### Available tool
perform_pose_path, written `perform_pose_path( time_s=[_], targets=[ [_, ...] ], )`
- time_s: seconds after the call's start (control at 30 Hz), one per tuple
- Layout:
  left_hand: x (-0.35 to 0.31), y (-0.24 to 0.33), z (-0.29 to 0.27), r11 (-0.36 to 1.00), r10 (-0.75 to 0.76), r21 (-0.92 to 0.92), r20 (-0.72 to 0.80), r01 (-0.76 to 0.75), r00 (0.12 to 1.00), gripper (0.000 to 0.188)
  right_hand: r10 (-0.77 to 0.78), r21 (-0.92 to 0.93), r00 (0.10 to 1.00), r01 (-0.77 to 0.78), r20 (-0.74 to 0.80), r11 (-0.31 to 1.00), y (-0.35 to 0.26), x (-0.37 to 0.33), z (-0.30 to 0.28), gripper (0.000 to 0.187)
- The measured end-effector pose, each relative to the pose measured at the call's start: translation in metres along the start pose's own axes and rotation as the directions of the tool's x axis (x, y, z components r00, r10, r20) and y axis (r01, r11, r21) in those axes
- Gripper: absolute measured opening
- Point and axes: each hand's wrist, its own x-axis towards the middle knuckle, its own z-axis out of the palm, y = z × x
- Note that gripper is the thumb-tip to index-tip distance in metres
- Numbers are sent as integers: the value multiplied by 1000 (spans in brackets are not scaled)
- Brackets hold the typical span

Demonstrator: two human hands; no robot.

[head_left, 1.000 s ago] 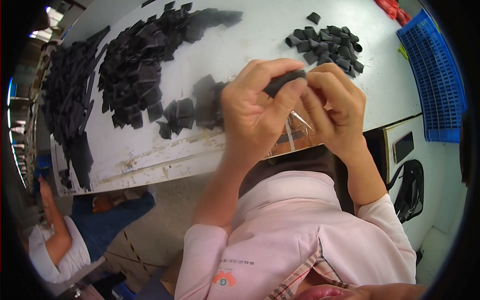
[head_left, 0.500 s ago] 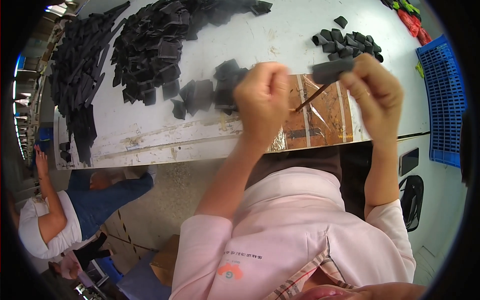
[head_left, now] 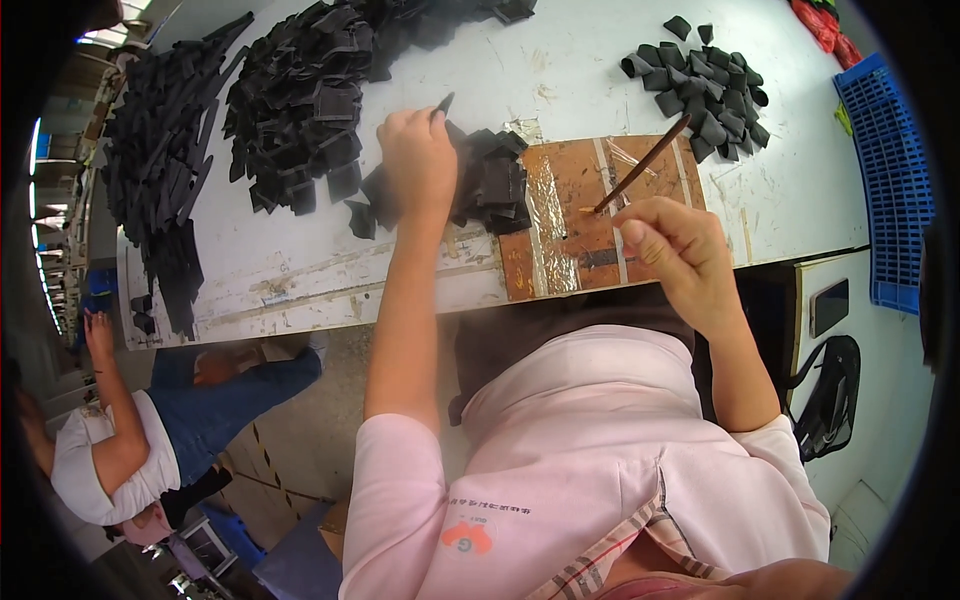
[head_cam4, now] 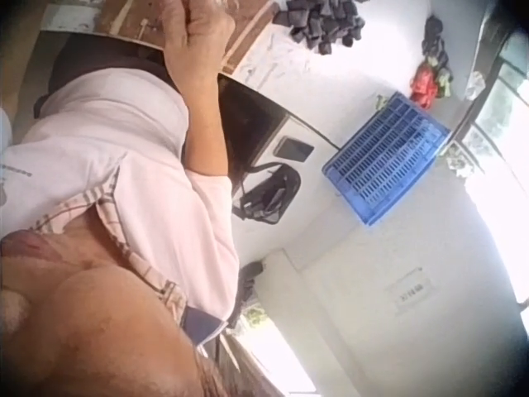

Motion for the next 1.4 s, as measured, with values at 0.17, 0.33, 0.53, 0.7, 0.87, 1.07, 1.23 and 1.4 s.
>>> perform_pose_path(
  time_s=[0.17, 0.33, 0.53, 0.7, 0.87, 1.07, 1.23, 1.4],
  targets=[
    [-14, 60, -50, -116, -251, -762, 643, 637, 723, 13, -270, -205, 961, 254, -52, 945, -3, 5, 20, 12],
    [-48, 103, -69, -388, -88, -674, 707, 629, 702, 13, -107, 107, 992, 114, -65, 988, 3, 11, 36, 13],
    [-57, 123, -72, 85, -411, -830, 474, 551, 779, 16, -531, -412, 833, 434, -156, 801, 9, 7, 29, 14],
    [-55, 127, -82, 278, -303, -809, 437, 517, 847, 14, -703, -668, 708, 487, -76, 563, 13, 3, 27, 14],
    [-55, 125, -79, 371, -288, -775, 427, 511, 857, 11, -728, -760, 685, 476, 5, 442, 16, 1, 28, 16],
    [-56, 117, -77, 404, -245, -779, 413, 479, 877, 11, -755, -798, 651, 491, 70, 350, 22, 0, 31, 14],
    [-57, 117, -79, 440, -236, -754, 426, 488, 873, 12, -720, -810, 684, 487, 121, 326, 22, -3, 33, 13],
    [-59, 115, -78, 443, -249, -736, 447, 511, 859, 12, -703, -805, 692, 506, 166, 309, 20, -4, 34, 10]
  ],
)
